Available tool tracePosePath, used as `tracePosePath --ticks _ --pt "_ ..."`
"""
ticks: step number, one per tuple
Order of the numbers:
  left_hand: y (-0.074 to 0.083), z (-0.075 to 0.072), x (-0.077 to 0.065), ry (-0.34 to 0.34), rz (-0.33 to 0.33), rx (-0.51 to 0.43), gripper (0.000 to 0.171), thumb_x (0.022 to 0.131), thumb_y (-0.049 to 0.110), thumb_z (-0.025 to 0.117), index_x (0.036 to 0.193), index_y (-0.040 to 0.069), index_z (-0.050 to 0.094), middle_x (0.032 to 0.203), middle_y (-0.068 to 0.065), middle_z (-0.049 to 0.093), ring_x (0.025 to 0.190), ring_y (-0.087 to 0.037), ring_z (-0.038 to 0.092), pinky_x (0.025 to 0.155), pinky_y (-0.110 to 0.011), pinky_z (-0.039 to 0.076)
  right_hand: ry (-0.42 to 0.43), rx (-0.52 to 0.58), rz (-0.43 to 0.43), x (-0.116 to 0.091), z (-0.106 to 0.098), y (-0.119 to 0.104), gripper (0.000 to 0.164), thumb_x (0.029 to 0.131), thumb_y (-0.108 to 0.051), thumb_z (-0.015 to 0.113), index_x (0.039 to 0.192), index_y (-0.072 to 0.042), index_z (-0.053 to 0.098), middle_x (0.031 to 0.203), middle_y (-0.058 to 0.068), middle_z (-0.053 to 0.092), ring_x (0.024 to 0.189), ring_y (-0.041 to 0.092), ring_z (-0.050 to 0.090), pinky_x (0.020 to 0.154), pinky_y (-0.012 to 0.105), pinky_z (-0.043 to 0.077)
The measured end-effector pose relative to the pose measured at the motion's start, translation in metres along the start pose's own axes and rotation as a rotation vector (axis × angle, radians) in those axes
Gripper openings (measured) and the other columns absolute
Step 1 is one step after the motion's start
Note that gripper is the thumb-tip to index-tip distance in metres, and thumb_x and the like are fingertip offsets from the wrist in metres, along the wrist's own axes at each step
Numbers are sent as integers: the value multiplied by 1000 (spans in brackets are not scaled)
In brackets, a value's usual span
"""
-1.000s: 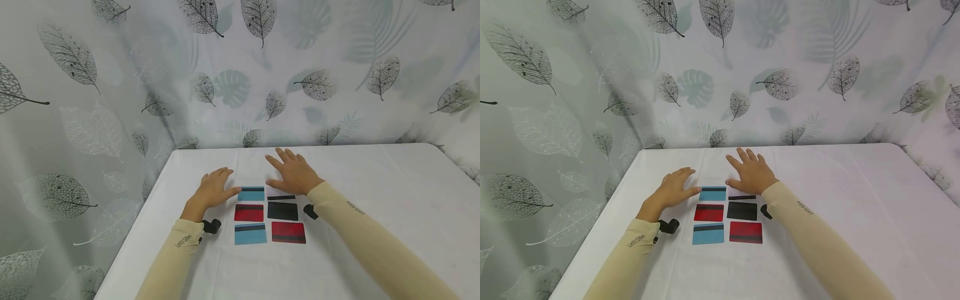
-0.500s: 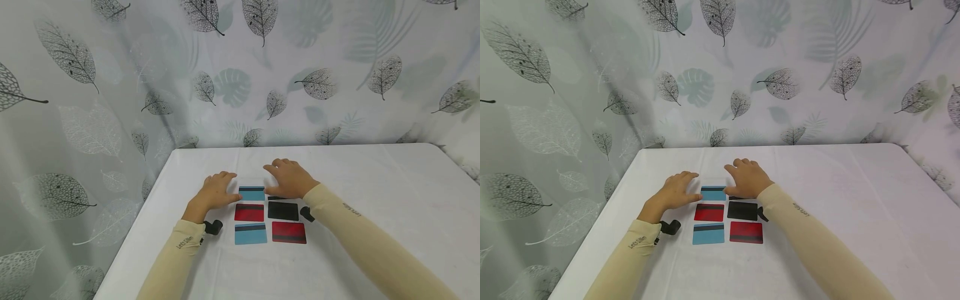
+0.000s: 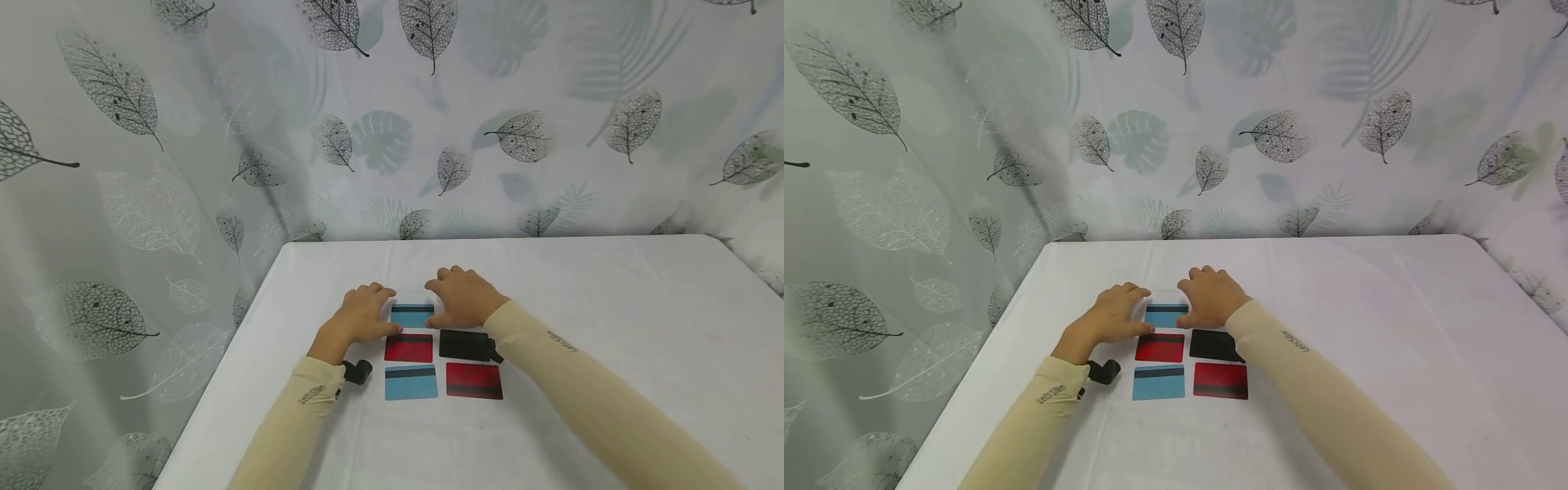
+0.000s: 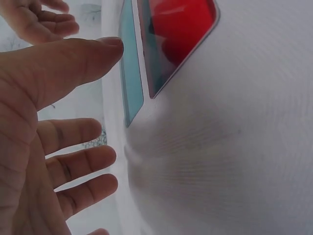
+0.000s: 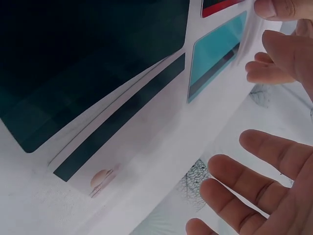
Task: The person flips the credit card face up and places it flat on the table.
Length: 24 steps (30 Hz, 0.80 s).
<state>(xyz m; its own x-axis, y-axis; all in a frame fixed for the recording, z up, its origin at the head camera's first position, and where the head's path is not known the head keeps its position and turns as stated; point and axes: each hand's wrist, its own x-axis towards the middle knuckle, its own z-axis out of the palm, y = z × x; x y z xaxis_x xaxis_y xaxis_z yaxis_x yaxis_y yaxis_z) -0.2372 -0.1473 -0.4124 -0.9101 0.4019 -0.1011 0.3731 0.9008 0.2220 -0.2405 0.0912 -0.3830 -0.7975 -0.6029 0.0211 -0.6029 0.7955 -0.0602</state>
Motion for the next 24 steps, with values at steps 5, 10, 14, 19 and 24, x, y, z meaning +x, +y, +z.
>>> tracePosePath --ticks 5,10,14,19,24 --pt "2 2 4 -3 8 25 72 90 50 76 148 14 56 148 -9 55 134 -31 50 115 -55 37 -43 3 28 5 4 -3 71 82 -56 79 134 -8 69 123 15 68 106 32 64 92 53 57" --pt "3 5 8 -7 23 62 68 90 51 76 144 12 60 143 -9 57 127 -29 52 110 -52 41 -83 -7 59 9 8 -4 70 83 -56 78 134 -8 70 122 14 67 107 31 63 95 52 56" --pt "4 6 10 -10 25 94 65 90 52 76 139 12 63 139 -8 58 123 -27 52 108 -50 42 -117 9 77 11 9 -5 69 83 -54 78 133 -8 69 120 13 67 106 30 63 95 53 56" --pt "4 5 12 -13 26 107 61 89 51 78 135 13 66 136 -8 59 120 -26 53 107 -50 43 -155 40 98 12 7 -7 66 84 -51 79 133 -7 69 118 13 66 105 30 62 96 53 55" --pt "3 5 15 -15 25 99 56 88 49 80 130 14 68 131 -7 60 116 -25 54 104 -48 44 -163 31 101 13 9 -8 60 84 -48 80 126 -6 72 108 10 65 96 26 61 91 50 57"
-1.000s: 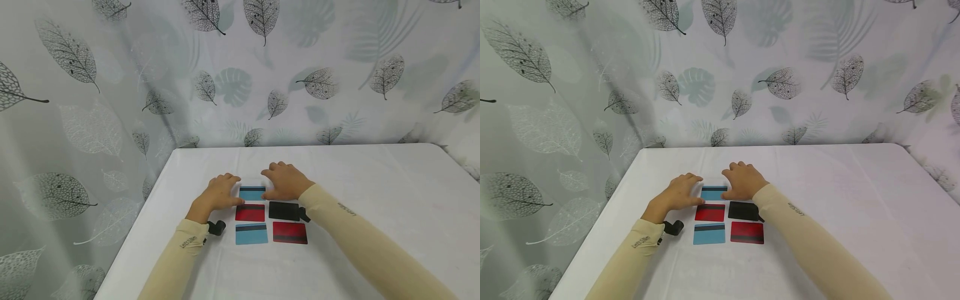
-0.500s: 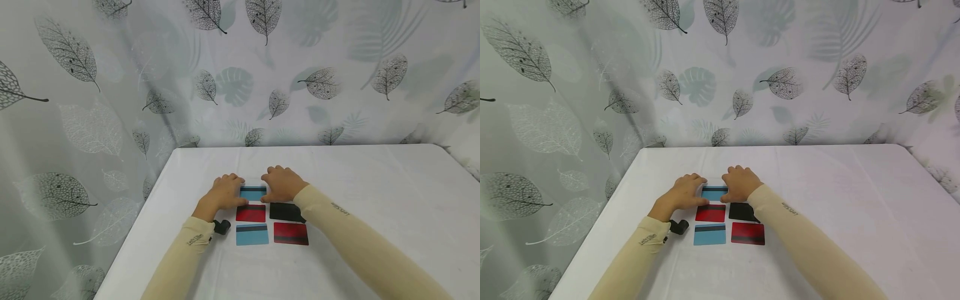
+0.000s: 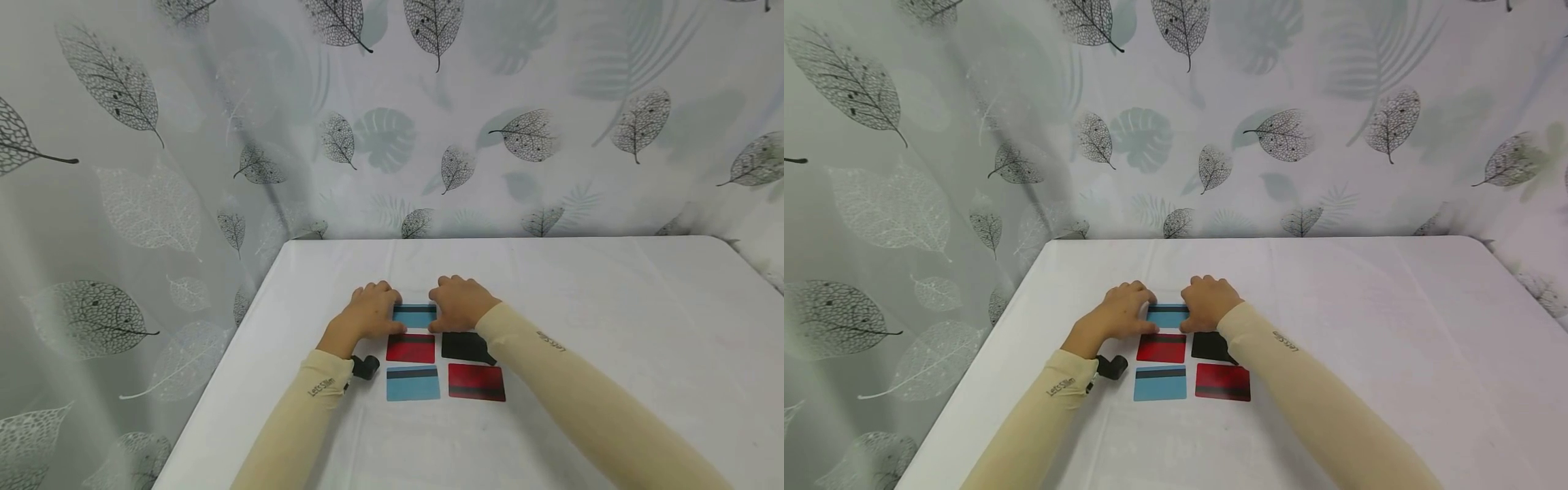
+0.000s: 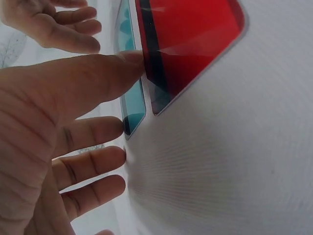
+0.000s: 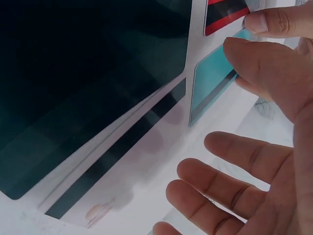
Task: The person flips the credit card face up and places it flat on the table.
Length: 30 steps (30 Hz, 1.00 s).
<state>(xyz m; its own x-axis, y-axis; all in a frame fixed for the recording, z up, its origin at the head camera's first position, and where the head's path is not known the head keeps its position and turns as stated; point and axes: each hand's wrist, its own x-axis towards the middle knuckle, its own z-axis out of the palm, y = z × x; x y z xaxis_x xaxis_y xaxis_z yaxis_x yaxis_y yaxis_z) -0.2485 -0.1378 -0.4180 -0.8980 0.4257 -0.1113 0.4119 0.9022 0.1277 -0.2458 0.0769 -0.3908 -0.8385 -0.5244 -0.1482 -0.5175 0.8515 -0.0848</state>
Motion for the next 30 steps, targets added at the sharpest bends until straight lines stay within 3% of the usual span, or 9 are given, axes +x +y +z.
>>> tracePosePath --ticks 8,17,23,30 --pt "2 -4 1 -18 -4 -33 51 87 46 82 125 13 70 128 -7 61 114 -25 55 103 -47 46 -7 -33 2 3 6 -1 52 83 -46 81 117 -7 74 99 7 63 91 24 59 87 47 57" --pt "-1 -4 1 -12 7 -68 49 86 43 85 119 11 69 117 -4 62 106 -23 55 98 -44 47 -5 -23 2 3 6 -4 53 84 -45 82 118 -6 74 98 8 63 89 24 58 84 45 58" --pt "-3 -1 0 9 42 -120 34 88 36 84 108 14 69 110 -2 64 101 -22 56 96 -45 46 -12 2 -2 6 7 -5 52 84 -44 82 117 -5 73 98 8 62 89 24 58 83 45 58" --pt "-4 -3 4 -33 27 -112 52 90 37 81 132 12 65 112 -5 66 103 -23 59 95 -46 48 -14 9 19 10 8 -4 51 84 -44 83 116 -4 74 96 7 62 88 23 57 82 43 59"
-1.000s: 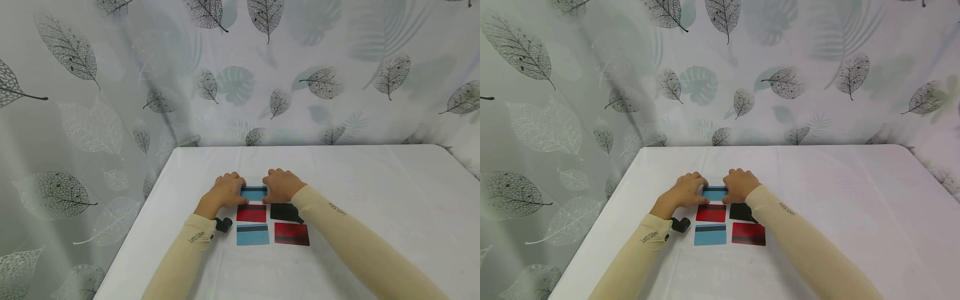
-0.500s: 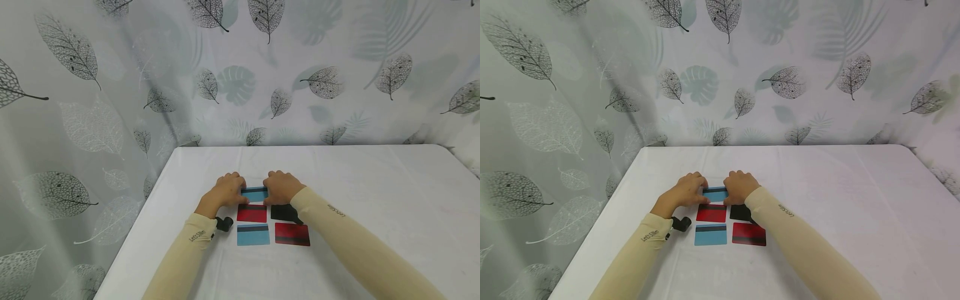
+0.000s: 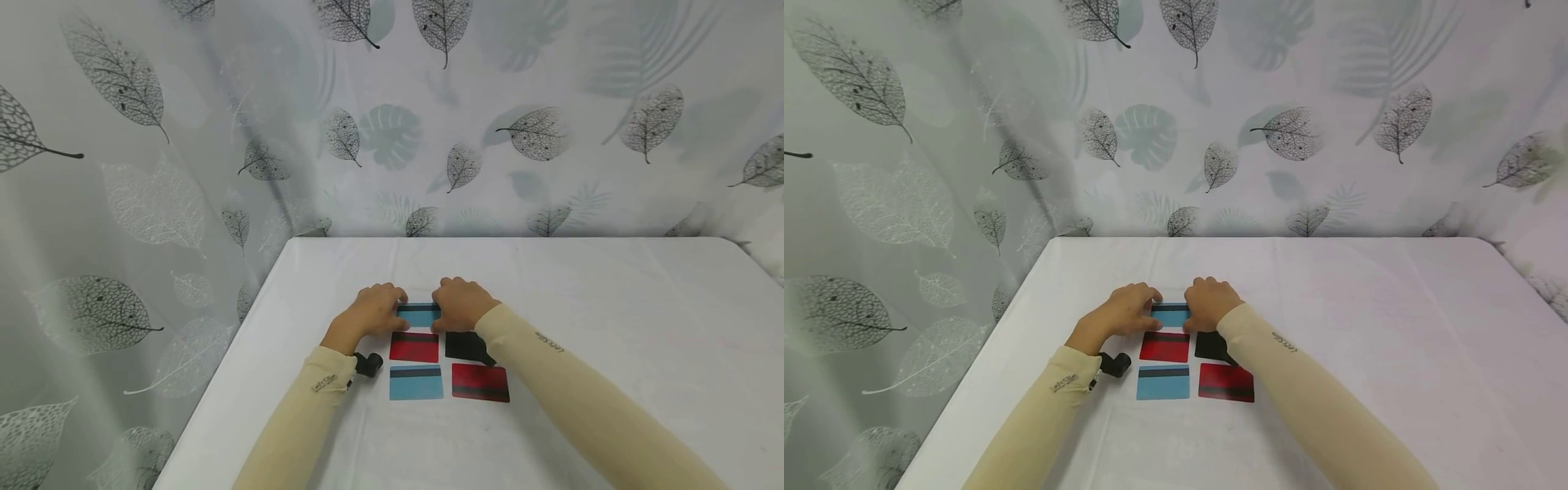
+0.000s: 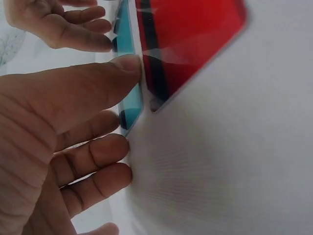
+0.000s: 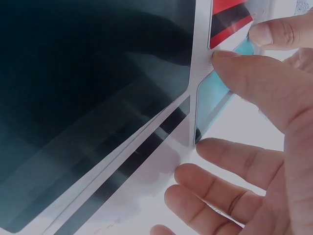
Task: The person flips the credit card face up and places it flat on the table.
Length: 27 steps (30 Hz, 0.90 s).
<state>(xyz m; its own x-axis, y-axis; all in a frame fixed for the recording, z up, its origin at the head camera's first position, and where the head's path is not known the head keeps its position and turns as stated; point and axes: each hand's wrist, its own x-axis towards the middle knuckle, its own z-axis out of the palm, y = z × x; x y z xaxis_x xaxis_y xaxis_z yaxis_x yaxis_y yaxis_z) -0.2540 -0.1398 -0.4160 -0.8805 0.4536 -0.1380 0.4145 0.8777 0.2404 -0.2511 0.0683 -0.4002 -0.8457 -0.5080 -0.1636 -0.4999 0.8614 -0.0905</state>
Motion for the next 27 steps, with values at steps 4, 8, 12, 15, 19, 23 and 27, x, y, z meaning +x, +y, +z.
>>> tracePosePath --ticks 4,8,12,15,19,23,27 --pt "1 -3 4 -35 -15 -2 48 90 37 81 128 11 67 112 -5 65 102 -21 59 92 -44 50 -1 18 5 2 2 2 51 84 -43 84 116 -5 75 94 6 61 86 22 57 79 41 58" --pt "1 -5 5 -37 -28 -41 45 88 35 84 122 10 68 110 -4 63 99 -19 57 91 -42 51 -1 31 11 3 3 3 52 83 -44 85 117 -5 74 96 6 61 86 22 57 79 41 58" --pt "-2 -4 3 -17 -23 -81 44 87 34 85 118 10 65 109 -3 61 99 -19 55 92 -42 50 -3 45 18 4 3 2 56 82 -44 85 120 -5 72 99 7 62 88 23 58 81 41 59" --pt "-4 -2 3 9 -7 -97 44 86 33 86 116 10 64 107 -2 61 96 -18 55 90 -40 49 -1 57 18 4 2 2 57 83 -42 85 122 -4 71 101 8 63 89 23 58 82 41 59" --pt "-5 1 1 45 12 -97 44 86 32 86 116 10 63 107 -2 63 95 -18 56 89 -40 49 6 110 28 5 1 1 51 82 -39 86 116 -4 72 96 5 63 87 22 58 79 39 58" --pt "-6 3 0 64 22 -92 45 86 32 86 118 9 64 110 -4 64 97 -19 57 92 -41 49 6 203 41 7 -2 0 38 81 -32 87 104 -5 72 87 2 63 81 21 58 74 36 55" --pt "-7 6 -1 68 24 -84 46 87 34 85 120 9 64 112 -4 64 98 -20 57 93 -43 48 32 235 24 9 -3 0 37 80 -26 85 106 -3 74 90 4 65 84 22 57 75 38 55"
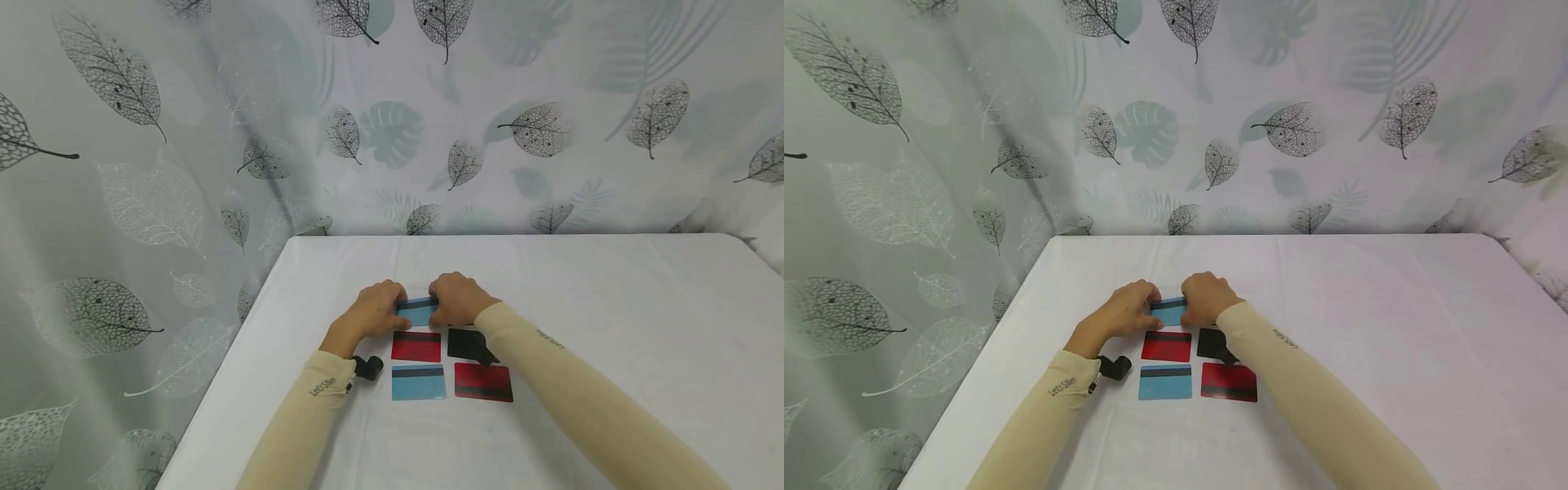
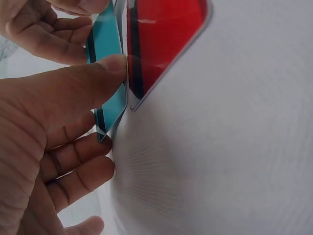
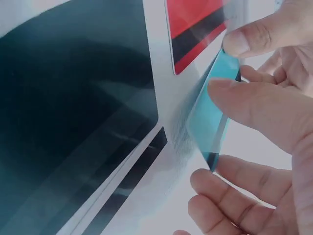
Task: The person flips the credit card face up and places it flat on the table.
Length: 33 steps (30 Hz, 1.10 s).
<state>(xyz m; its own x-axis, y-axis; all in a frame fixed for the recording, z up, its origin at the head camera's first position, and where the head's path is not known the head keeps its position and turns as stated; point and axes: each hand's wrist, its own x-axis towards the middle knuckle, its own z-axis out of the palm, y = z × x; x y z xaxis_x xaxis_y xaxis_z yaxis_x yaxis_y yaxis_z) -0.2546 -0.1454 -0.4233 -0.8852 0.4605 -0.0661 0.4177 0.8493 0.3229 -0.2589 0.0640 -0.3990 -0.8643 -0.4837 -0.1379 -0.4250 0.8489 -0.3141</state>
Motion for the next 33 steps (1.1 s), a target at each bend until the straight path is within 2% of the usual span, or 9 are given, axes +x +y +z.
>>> tracePosePath --ticks 4,7,16,20,28,33 --pt "0 2 -1 7 -12 -1 47 87 35 85 121 9 64 114 -5 65 99 -20 57 94 -43 48 32 -82 -34 -1 1 -1 43 79 -25 84 114 -3 74 97 7 64 90 24 55 81 45 54" --pt "0 3 -1 9 -21 3 47 88 36 84 122 10 65 115 -4 65 99 -19 58 95 -42 49 49 -159 -51 -3 2 -3 42 80 -27 83 114 -4 74 97 6 63 91 25 54 83 49 52" --pt "4 0 -4 10 -19 0 60 86 42 84 132 11 62 124 -6 65 110 -23 59 103 -46 46 119 -301 -106 -8 1 -3 44 78 -39 87 108 -8 76 97 5 66 91 24 57 85 49 52" --pt "4 1 -5 19 -8 20 64 86 44 83 137 13 62 127 -7 63 111 -24 58 105 -47 44 145 -327 -125 -10 1 -3 44 78 -40 84 108 -9 76 96 5 68 88 23 57 83 48 53" --pt "3 1 -6 38 3 39 60 85 44 84 132 12 66 122 -5 63 108 -23 57 105 -46 44 175 -345 -145 -13 -1 -3 42 78 -41 81 105 -9 77 93 4 68 85 22 57 80 46 53" --pt "3 -1 -7 56 15 27 59 84 42 84 131 11 66 122 -6 63 108 -23 57 105 -46 44 169 -365 -138 -12 1 -2 44 79 -44 81 106 -9 77 96 5 70 87 23 58 83 48 53"
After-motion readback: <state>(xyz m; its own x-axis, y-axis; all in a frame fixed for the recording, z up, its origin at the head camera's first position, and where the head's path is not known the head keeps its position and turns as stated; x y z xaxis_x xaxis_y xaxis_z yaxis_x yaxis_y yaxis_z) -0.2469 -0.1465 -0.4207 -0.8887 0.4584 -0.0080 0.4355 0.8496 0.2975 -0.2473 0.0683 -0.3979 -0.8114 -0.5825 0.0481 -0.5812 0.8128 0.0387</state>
